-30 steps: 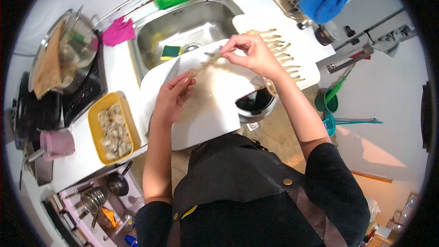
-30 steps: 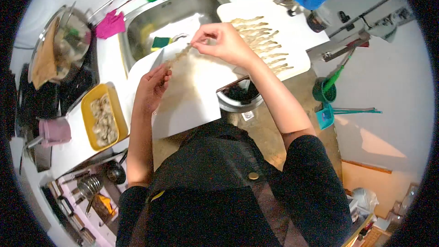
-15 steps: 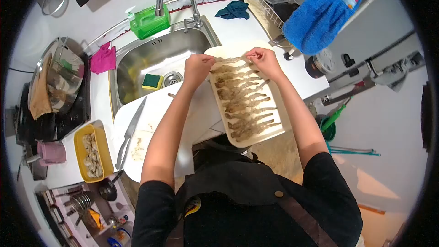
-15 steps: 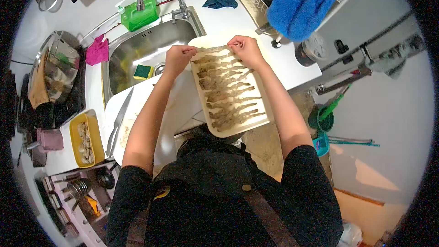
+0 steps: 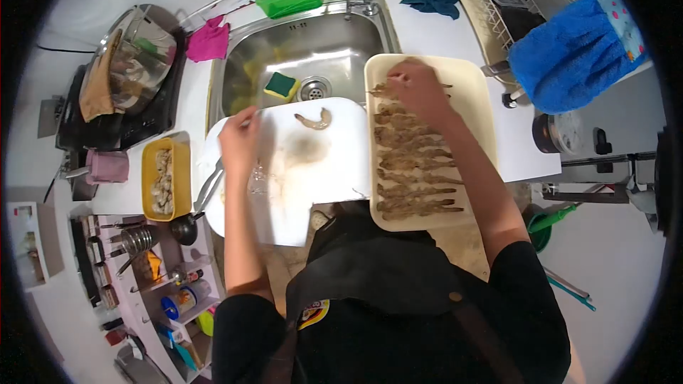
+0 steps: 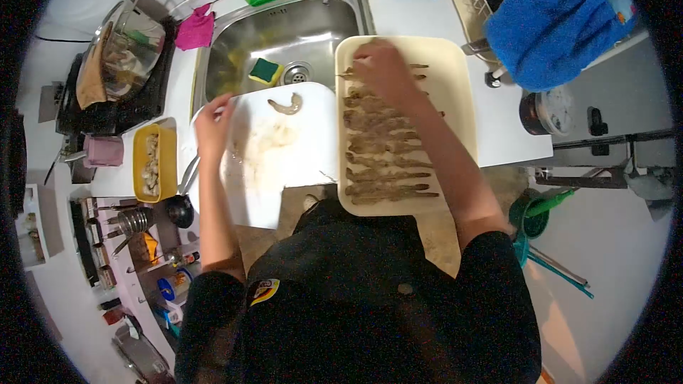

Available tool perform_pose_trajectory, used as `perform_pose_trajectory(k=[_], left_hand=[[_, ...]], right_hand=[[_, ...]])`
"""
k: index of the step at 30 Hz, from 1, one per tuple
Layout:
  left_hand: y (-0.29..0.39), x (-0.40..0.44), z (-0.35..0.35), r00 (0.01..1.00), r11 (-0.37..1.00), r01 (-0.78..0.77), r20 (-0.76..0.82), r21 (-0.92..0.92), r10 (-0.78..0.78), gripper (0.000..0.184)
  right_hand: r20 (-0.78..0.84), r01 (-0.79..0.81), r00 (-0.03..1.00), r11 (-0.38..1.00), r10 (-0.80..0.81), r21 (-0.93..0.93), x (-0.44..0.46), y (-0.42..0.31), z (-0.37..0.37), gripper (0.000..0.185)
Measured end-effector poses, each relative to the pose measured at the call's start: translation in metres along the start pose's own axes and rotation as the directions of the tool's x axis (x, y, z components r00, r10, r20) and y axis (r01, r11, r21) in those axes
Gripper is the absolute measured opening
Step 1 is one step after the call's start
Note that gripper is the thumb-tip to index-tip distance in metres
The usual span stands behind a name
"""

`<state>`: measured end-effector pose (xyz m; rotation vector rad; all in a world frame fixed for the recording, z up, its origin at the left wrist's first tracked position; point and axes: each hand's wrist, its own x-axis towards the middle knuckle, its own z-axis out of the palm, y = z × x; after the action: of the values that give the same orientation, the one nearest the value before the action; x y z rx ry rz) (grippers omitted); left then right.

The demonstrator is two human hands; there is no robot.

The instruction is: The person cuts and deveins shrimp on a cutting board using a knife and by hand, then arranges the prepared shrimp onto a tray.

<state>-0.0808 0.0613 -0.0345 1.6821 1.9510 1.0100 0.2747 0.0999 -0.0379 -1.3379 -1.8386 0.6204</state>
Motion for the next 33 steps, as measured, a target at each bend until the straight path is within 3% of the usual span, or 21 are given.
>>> perform_pose_trajectory(k=[2, 4, 6, 7, 9, 11, 12, 14, 17, 20, 22, 25, 28, 29, 32, 33], left_hand=[[-0.023, -0.023, -0.05, 0.999, 0.978, -0.019, -0.032, 0.207, 0.026, 0.027], [-0.045, -0.043, -0.086, 1.0, 0.937, -0.031, 0.007, 0.348, 0.03, 0.034], [-0.064, -0.055, -0.108, 0.984, 0.874, -0.179, 0.077, 0.452, 0.161, 0.037], [-0.067, -0.06, -0.115, 0.989, 0.863, -0.145, 0.088, 0.485, 0.117, 0.037], [-0.069, -0.071, -0.121, 0.994, 0.836, -0.084, 0.107, 0.542, 0.031, 0.037], [-0.089, -0.068, -0.123, 0.989, 0.91, -0.066, 0.145, 0.41, 0.006, 0.037], [-0.097, -0.065, -0.123, 0.986, 0.94, -0.056, 0.168, 0.338, -0.001, 0.038], [-0.095, -0.062, -0.124, 0.983, 0.921, -0.068, 0.183, 0.384, -0.003, 0.038], [-0.092, -0.062, -0.126, 0.979, 0.92, -0.04, 0.198, 0.39, -0.041, 0.038], [-0.086, -0.064, -0.134, 0.948, 0.939, -0.024, 0.307, 0.344, -0.088, 0.04], [-0.091, -0.063, -0.137, 0.912, 0.981, -0.013, 0.405, 0.192, -0.067, 0.039], [-0.077, -0.06, -0.15, 0.776, 0.989, 0.137, 0.615, 0.047, -0.137, 0.038], [-0.092, -0.071, -0.143, 0.796, 0.991, 0.022, 0.602, -0.131, 0.062, 0.035], [-0.1, -0.074, -0.138, 0.803, 0.985, -0.059, 0.579, -0.165, 0.144, 0.032], [-0.081, -0.081, -0.148, 0.768, 0.977, 0.06, 0.634, -0.206, 0.087, 0.037], [-0.081, -0.083, -0.148, 0.737, 0.981, 0.034, 0.668, -0.192, 0.105, 0.038]], right_hand=[[0.178, 0.069, 0.981, 0.996, -0.079, 0.06, 0.005, -0.034, 0.031, 0.017], [0.252, 0.139, 0.957, 0.99, -0.14, 0.024, 0.001, -0.063, 0.065, 0.015], [0.329, 0.164, 0.939, 0.97, -0.098, -0.18, -0.001, -0.084, 0.1, 0.017], [0.364, 0.183, 0.929, 0.942, -0.072, -0.281, -0.003, -0.091, 0.115, 0.017], [0.272, 0.053, 0.961, 0.936, 0.046, -0.348, -0.006, -0.101, 0.138, 0.018], [0.192, -0.117, 0.959, 0.906, 0.21, -0.408, -0.004, -0.104, 0.155, 0.015], [0.195, -0.076, 0.962, 0.876, 0.189, -0.476, -0.004, -0.104, 0.157, 0.014], [0.199, 0.0, 0.968, 0.791, 0.154, -0.612, -0.008, -0.103, 0.152, 0.012], [0.154, -0.082, 0.96, 0.765, 0.232, -0.639, -0.009, -0.107, 0.143, 0.011], [-0.018, -0.053, 0.999, 0.84, 0.051, -0.54, -0.019, -0.101, 0.14, 0.007], [-0.04, -0.112, 0.994, 0.89, 0.105, -0.441, -0.027, -0.132, 0.136, 0.004], [-0.035, -0.159, 0.987, 0.967, 0.156, -0.197, -0.051, -0.154, 0.152, 0.007], [0.007, -0.139, 0.99, 0.989, 0.139, 0.049, -0.076, -0.185, 0.18, 0.011], [0.046, -0.151, 0.988, 0.988, 0.149, 0.04, -0.081, -0.19, 0.187, 0.011], [0.104, -0.21, 0.974, 0.976, 0.203, 0.06, -0.094, -0.182, 0.206, 0.01], [0.102, -0.188, 0.978, 0.981, 0.183, 0.041, -0.095, -0.183, 0.207, 0.011]])
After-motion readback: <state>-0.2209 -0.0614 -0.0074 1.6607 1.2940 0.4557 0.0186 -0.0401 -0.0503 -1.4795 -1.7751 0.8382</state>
